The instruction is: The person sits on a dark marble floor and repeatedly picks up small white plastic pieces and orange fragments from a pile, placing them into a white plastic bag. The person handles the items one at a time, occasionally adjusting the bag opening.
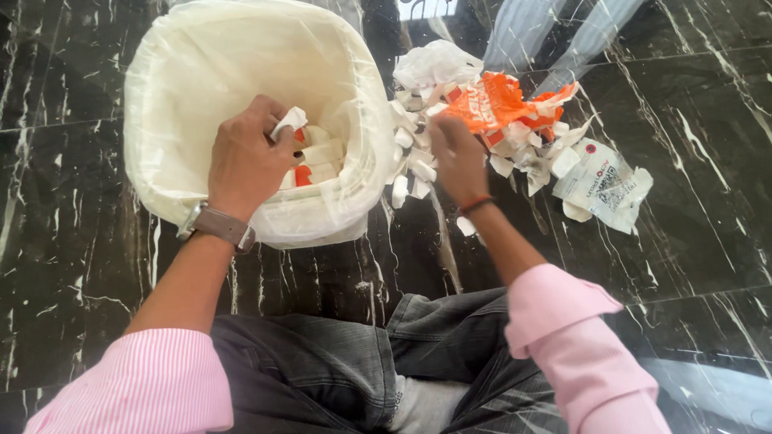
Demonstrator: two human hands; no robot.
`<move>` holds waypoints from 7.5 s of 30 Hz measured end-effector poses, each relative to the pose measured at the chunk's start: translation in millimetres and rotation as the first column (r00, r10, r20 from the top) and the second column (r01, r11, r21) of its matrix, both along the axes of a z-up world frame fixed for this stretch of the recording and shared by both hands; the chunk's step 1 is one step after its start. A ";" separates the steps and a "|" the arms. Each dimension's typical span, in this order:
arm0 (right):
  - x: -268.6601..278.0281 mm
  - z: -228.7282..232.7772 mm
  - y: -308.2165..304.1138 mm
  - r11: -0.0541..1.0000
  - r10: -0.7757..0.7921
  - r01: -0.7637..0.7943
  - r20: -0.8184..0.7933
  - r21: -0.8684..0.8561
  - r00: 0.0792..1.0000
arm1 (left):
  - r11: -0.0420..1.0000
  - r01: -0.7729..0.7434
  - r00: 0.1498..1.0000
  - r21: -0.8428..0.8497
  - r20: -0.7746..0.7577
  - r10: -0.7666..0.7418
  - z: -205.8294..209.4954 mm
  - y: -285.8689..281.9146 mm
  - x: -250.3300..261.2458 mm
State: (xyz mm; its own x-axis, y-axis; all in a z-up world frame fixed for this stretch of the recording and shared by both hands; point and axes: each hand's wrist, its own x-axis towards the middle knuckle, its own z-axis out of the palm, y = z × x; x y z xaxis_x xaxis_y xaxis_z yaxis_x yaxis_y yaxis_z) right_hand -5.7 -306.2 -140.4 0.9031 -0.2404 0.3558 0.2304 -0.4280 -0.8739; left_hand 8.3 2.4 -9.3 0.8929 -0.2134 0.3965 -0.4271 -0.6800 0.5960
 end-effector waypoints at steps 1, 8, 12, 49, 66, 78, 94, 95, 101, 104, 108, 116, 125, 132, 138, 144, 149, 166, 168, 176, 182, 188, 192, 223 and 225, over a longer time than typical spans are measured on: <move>-6.4 -25.1 -25.8 0.987 -0.082 0.065 -0.114 -0.146 0.990 | 1.000 -0.002 1.000 0.016 0.007 0.002 -0.9 -0.5 0.3; -77.2 -169.6 -125.9 0.864 -0.280 0.102 -0.301 -0.492 0.912 | 0.994 -0.064 0.998 0.092 -0.023 0.066 -2.4 0.5 4.1; -67.9 -176.7 -121.8 0.857 -0.295 0.037 -0.430 -0.514 0.853 | 0.990 -0.095 0.995 0.107 -0.027 0.098 -3.8 0.4 4.2; 9.5 82.5 72.6 0.952 0.134 -0.199 0.266 0.235 0.955 | 0.995 -0.069 0.994 0.069 -0.082 0.074 -1.9 -0.8 4.5; 11.5 102.8 129.8 0.942 0.258 -0.223 0.117 -0.250 0.959 | 0.991 0.136 0.991 -0.014 0.005 -0.136 10.2 -3.5 -6.0; -55.1 32.3 40.3 0.835 0.336 -0.217 0.155 -0.506 0.929 | 0.987 -0.072 0.997 0.141 0.050 0.066 -13.5 6.2 6.3; -80.3 -163.8 -256.4 0.693 -0.694 0.147 -0.598 -0.706 0.401 | 0.973 -0.059 0.998 0.224 -0.017 0.065 -20.9 12.6 13.1; -82.1 -164.0 -257.5 0.694 -0.693 0.114 -0.617 -0.710 0.373 | 0.969 -0.073 0.996 0.237 -0.031 0.083 -20.3 13.1 13.1; -83.7 -168.6 -254.8 0.708 -0.665 0.126 -0.596 -0.695 0.450 | 0.965 -0.048 0.999 0.257 0.001 0.049 -23.7 16.0 16.7; -83.6 -157.7 -239.6 0.689 -0.672 0.154 -0.545 -0.708 0.501 | 0.965 -0.053 0.999 0.256 0.001 0.054 -24.6 16.0 16.6; -85.9 -128.6 -210.3 0.530 -0.747 0.356 -0.224 -0.770 0.627 | 0.973 -0.066 0.997 0.221 -0.011 0.070 -23.9 15.0 14.5; -97.1 -48.1 -144.6 0.334 -0.530 0.620 0.402 -0.710 0.747 | 0.977 -0.081 0.997 0.199 0.018 0.079 -22.1 12.3 12.4; -87.0 -58.1 -97.2 0.877 -0.436 0.448 0.104 -0.173 0.894 | 0.981 -0.102 0.995 0.164 0.009 0.102 -17.0 6.3 11.3; -80.2 -78.7 -96.6 0.947 -0.279 0.290 0.095 -0.137 0.956 | 0.984 -0.090 0.996 0.153 0.021 0.088 -16.0 5.3 10.6; -80.9 -83.2 -99.0 0.943 -0.264 0.272 0.068 -0.190 0.962 | 0.984 -0.089 0.996 0.153 0.020 0.087 -15.1 4.9 9.9; -79.5 -60.7 -90.3 0.966 -0.234 0.234 0.018 -0.108 0.972 | 0.984 -0.099 0.995 0.151 0.003 0.100 -14.8 4.5 9.7; -77.2 -68.0 -92.9 0.917 -0.193 0.245 0.187 -0.316 0.963 | 0.983 -0.092 0.996 0.159 0.004 0.092 -13.8 4.3 9.7; -81.1 -62.8 -90.8 0.957 -0.182 0.172 -0.022 -0.234 0.983 | 0.987 -0.085 0.996 0.138 0.010 0.084 -13.4 3.9 8.8; -80.3 -68.3 -93.5 0.960 -0.198 0.174 -0.088 -0.220 0.976 | 0.986 -0.084 0.996 0.146 0.017 0.082 -13.5 4.0 8.9; -72.7 -86.7 -97.2 0.980 -0.041 0.077 0.194 -0.183 0.980 | 0.986 -0.083 0.996 0.148 0.018 0.082 -13.7 4.0 8.9; -76.0 -85.4 -97.8 0.982 -0.172 0.164 -0.095 -0.095 0.980 | 0.987 -0.079 0.997 0.138 0.010 0.078 -13.1 4.1 9.3; -75.6 -73.3 -93.9 0.963 -0.168 0.162 -0.008 -0.216 0.986 | 0.987 -0.081 0.997 0.136 0.013 0.080 -12.3 3.2 8.1; -74.6 -73.3 -87.7 0.916 -0.190 0.197 0.055 -0.351 0.980 | 0.988 -0.084 0.996 0.132 0.010 0.084 -10.6 2.4 7.1; 66.7 131.8 133.5 0.932 0.338 -0.360 0.255 0.041 0.906 | 0.999 -0.024 0.999 0.028 0.047 0.023 -10.4 -1.3 6.2; 72.0 119.2 148.8 0.907 0.421 -0.418 0.177 -0.056 0.890 | 1.000 -0.017 0.999 -0.017 -0.036 0.017 -10.1 2.8 6.7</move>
